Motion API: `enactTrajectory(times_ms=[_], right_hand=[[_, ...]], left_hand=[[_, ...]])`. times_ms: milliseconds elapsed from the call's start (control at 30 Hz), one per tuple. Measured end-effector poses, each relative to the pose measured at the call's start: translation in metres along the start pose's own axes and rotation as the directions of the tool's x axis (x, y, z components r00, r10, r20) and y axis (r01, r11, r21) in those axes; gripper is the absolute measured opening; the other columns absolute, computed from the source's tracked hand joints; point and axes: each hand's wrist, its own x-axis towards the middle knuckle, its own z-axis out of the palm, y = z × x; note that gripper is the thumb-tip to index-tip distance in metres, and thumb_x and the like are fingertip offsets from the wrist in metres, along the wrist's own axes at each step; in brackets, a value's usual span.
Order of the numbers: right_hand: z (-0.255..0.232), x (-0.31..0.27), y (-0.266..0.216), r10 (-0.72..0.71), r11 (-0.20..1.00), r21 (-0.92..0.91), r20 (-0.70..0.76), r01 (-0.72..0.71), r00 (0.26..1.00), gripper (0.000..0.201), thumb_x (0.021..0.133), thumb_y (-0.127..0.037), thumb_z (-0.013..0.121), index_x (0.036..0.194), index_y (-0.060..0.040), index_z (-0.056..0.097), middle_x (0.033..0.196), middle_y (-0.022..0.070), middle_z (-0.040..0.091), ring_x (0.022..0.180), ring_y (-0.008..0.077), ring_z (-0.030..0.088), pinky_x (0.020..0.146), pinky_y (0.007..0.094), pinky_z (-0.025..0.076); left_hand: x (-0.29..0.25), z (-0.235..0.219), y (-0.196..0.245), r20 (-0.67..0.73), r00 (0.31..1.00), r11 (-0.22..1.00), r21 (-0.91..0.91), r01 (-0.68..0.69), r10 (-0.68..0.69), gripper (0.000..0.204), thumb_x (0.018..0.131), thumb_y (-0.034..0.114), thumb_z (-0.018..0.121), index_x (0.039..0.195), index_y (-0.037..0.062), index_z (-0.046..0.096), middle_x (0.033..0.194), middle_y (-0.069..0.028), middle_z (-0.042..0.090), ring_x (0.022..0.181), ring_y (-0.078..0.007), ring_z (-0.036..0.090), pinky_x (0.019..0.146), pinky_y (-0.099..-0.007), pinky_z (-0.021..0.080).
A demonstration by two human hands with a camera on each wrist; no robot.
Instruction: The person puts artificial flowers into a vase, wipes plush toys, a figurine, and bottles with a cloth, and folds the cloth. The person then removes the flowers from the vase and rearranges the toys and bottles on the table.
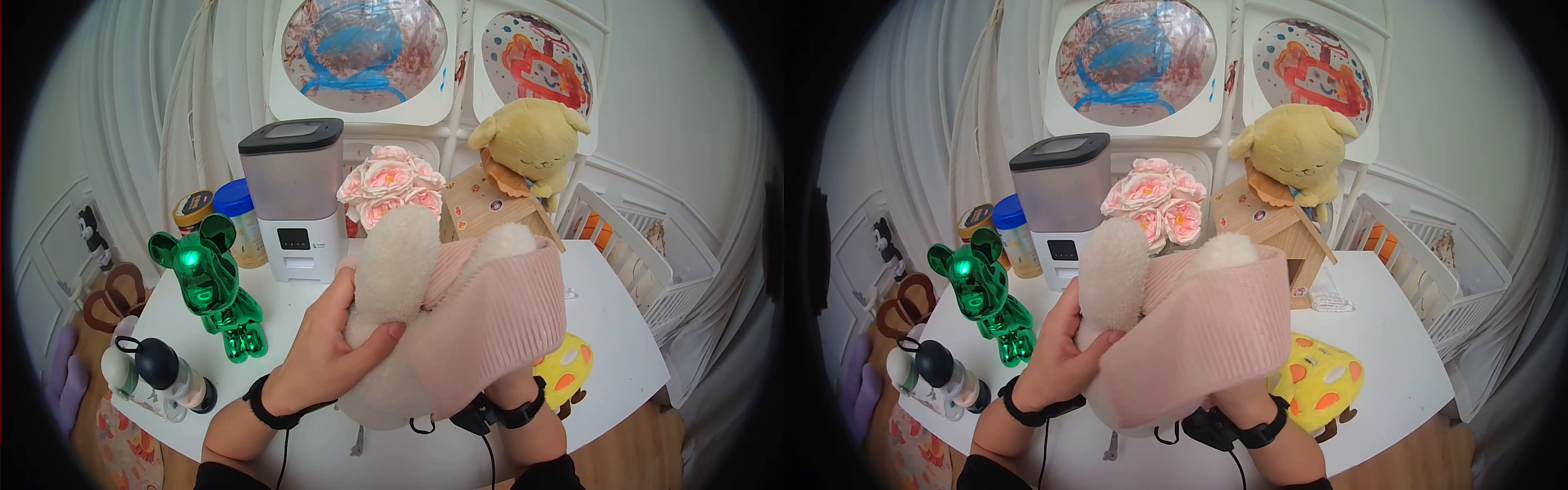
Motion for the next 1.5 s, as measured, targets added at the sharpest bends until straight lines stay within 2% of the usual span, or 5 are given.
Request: enactTrajectory(times_ms=[300,633,933,1200,1500], right_hand=[[-0.034,0.019,-0.041,0.632,0.349,0.918,-0.079,-0.191,0.771,0.05,0.101,-0.024,0.057,0.144,-0.0038,0.041,0.139,0.0121,0.054,0.121,0.025,0.059,0.099,0.039,0.051],[-0.049,0.042,-0.046,0.548,0.416,0.909,-0.238,-0.014,0.802,0.057,0.101,-0.039,0.05,0.145,-0.003,0.041,0.138,0.0157,0.055,0.122,0.0287,0.06,0.101,0.0435,0.052],[-0.004,0.035,-0.039,0.328,0.82,0.388,0.284,-0.42,0.901,0.068,0.085,-0.014,0.076,0.144,-0.0028,0.044,0.133,0.0114,0.06,0.119,0.0256,0.059,0.104,0.0365,0.045],[-0.026,-0.006,-0.044,0.241,0.866,0.365,0.292,-0.341,0.925,0.065,0.086,-0.015,0.075,0.142,-0.0031,0.046,0.132,0.011,0.061,0.119,0.0249,0.059,0.104,0.0374,0.045],[-0.043,-0.004,-0.035,0.111,0.908,0.371,0.238,-0.196,0.965,0.061,0.087,-0.016,0.074,0.141,-0.0034,0.048,0.131,0.0106,0.061,0.119,0.0242,0.06,0.103,0.0384,0.045]], left_hand=[[0.001,0.0,0.015,-0.021,0.999,0.999,0.0,0.036,-0.036,0.04,0.084,0.014,0.076,0.116,-0.0003,0.057,0.106,-0.01,0.067,0.106,-0.0192,0.063,0.094,-0.0356,0.048],[0.01,-0.008,0.0,-0.291,0.95,0.989,-0.126,0.075,-0.109,0.031,0.088,0.014,0.072,0.113,0.0003,0.059,0.103,-0.0068,0.068,0.098,-0.0133,0.061,0.087,-0.03,0.048],[-0.009,-0.029,0.01,0.283,0.959,0.993,0.114,-0.012,-0.021,0.078,0.078,0.014,0.081,0.145,0.0009,0.044,0.146,-0.0134,0.046,0.136,-0.0232,0.044,0.112,-0.0359,0.035],[-0.007,-0.01,0.017,0.05,0.992,0.988,0.098,-0.12,0.116,0.054,0.073,0.012,0.084,0.122,-0.0008,0.063,0.122,-0.0121,0.067,0.108,-0.0224,0.066,0.094,-0.0347,0.05],[-0.004,-0.009,0.03,-0.035,0.976,0.965,0.148,0.216,-0.213,0.057,0.081,0.014,0.08,0.129,-0.0032,0.055,0.126,-0.0172,0.065,0.111,-0.0261,0.065,0.094,-0.0375,0.052]])
